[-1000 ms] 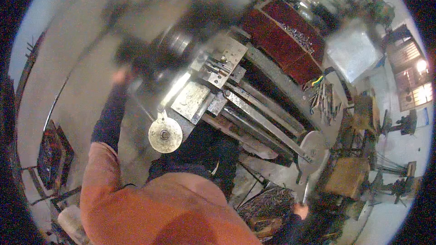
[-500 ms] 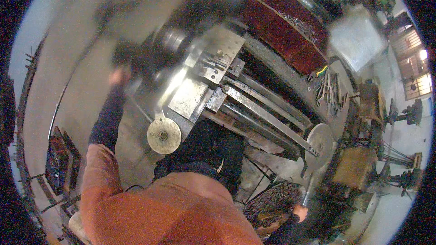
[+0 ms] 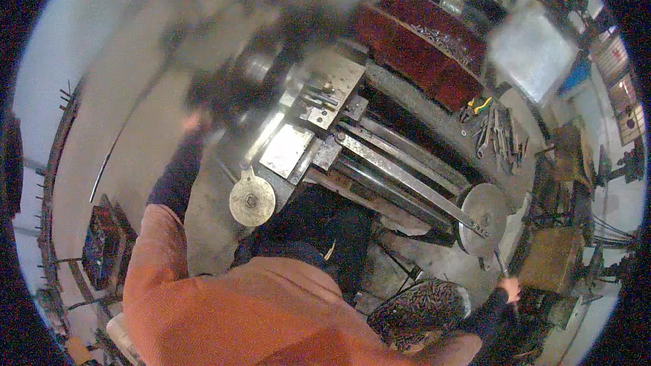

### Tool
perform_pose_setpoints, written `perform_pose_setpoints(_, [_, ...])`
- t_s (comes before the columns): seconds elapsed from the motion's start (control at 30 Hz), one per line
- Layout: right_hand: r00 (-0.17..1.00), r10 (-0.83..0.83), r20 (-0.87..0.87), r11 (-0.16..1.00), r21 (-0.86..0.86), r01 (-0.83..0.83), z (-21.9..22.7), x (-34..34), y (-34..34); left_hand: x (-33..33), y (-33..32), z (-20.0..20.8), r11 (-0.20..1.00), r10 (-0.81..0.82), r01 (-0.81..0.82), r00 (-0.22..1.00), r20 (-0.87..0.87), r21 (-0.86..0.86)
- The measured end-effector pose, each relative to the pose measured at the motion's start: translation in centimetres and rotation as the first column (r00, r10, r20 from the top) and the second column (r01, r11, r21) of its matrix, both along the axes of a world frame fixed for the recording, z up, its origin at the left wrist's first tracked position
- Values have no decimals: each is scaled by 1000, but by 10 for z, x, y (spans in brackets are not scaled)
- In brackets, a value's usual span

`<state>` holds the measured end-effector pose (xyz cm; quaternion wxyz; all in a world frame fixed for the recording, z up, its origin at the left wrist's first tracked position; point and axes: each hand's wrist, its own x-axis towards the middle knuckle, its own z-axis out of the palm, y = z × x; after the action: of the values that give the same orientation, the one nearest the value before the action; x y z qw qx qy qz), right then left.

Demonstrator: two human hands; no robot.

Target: The person operates a metal turning machine, repeatedly loading small cylindrical metal pieces into the chuck, adjusting controls, and removing the finished pieces. The person places the finished pieces into a container filled with similar parts.

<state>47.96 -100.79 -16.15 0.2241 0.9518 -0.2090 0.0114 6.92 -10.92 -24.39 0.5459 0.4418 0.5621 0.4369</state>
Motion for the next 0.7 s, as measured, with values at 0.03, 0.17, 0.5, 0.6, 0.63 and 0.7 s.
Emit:
perform_pose_setpoints(0.03, [1000, -30, 10, 1000, 6, 30, 6, 5, 10, 2, -8, 5, 999, -31, 32, 999, -20, 18])
perform_pose_setpoints(0.17, [989, 1, 151, 1000, 27, -5, -24, 16, 3, -12, 7, -15, 985, -126, 132, 990, 64, -108])
perform_pose_setpoints(0.5, [922, 283, 263, 724, 572, -385, -97, -129, 84, -139, 101, -132, 696, 63, 713, 61, -996, 87])
perform_pose_setpoints(0.6, [968, 115, 221, 742, 629, -232, -61, -171, 120, -34, 43, -76, 704, -277, 676, -18, -961, -216])
perform_pose_setpoints(0.63, [966, 158, 207, 751, 610, -253, -56, -168, 126, -31, 34, -77, 788, -289, 587, 85, -954, -186])
perform_pose_setpoints(0.7, [956, 226, 187, 769, 568, -293, -52, -167, 129, -21, 23, -87, 909, -275, 389, 294, -916, -148])
